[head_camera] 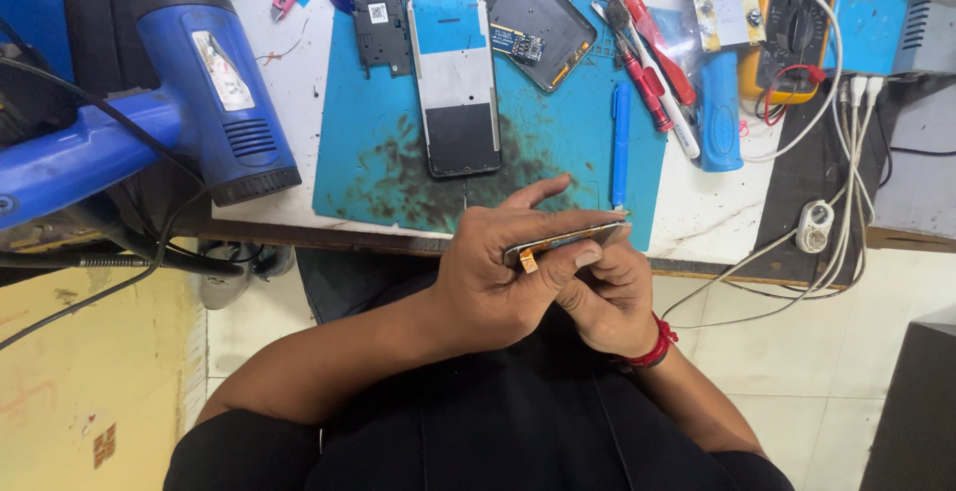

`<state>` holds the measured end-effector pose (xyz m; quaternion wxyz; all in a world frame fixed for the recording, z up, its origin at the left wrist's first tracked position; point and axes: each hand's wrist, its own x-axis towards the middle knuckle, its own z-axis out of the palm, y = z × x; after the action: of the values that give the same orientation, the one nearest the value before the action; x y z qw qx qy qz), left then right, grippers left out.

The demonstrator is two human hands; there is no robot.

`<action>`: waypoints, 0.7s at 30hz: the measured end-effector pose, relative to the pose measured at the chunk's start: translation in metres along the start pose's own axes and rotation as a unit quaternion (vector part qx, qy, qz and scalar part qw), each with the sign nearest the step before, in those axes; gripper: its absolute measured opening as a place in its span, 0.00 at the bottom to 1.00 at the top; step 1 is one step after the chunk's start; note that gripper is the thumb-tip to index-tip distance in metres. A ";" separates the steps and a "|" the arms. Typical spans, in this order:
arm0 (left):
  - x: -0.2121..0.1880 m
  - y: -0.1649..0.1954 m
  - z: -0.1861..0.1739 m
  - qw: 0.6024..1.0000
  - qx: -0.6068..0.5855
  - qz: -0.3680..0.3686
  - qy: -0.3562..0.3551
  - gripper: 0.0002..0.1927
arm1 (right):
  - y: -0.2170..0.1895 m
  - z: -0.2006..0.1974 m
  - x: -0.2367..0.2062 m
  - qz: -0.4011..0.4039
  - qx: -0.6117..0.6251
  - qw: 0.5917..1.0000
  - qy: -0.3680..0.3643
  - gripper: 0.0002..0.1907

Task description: The person disassembles a smartphone by unscrewing screws, removing the battery, and using a heat gun to soften adhesive. They then pry open the screen assembly and separate the display from the frame.

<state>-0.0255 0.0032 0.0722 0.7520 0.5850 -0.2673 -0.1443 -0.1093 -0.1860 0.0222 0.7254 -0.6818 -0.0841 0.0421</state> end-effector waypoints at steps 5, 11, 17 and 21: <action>0.000 0.005 0.000 1.000 0.001 0.001 0.000 0.21 | -0.002 0.001 0.002 -0.003 0.009 1.000 0.000 0.13; 0.001 0.009 0.000 0.995 -0.075 -0.066 0.000 0.30 | -0.010 0.004 0.009 -0.019 -0.022 1.000 -0.007 0.14; 0.005 -0.002 -0.010 0.994 -0.094 -0.038 0.051 0.25 | -0.025 0.013 0.022 -0.026 -0.131 0.987 0.086 0.14; 0.000 -0.010 -0.032 0.945 -0.284 -0.129 0.102 0.29 | -0.064 0.001 0.016 -0.170 -0.358 0.906 0.146 0.13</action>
<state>-0.0068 0.0260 0.0574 0.8852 0.3881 -0.0596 -0.2495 -0.0975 -0.1867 0.0865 0.4329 -0.8695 -0.1012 -0.2154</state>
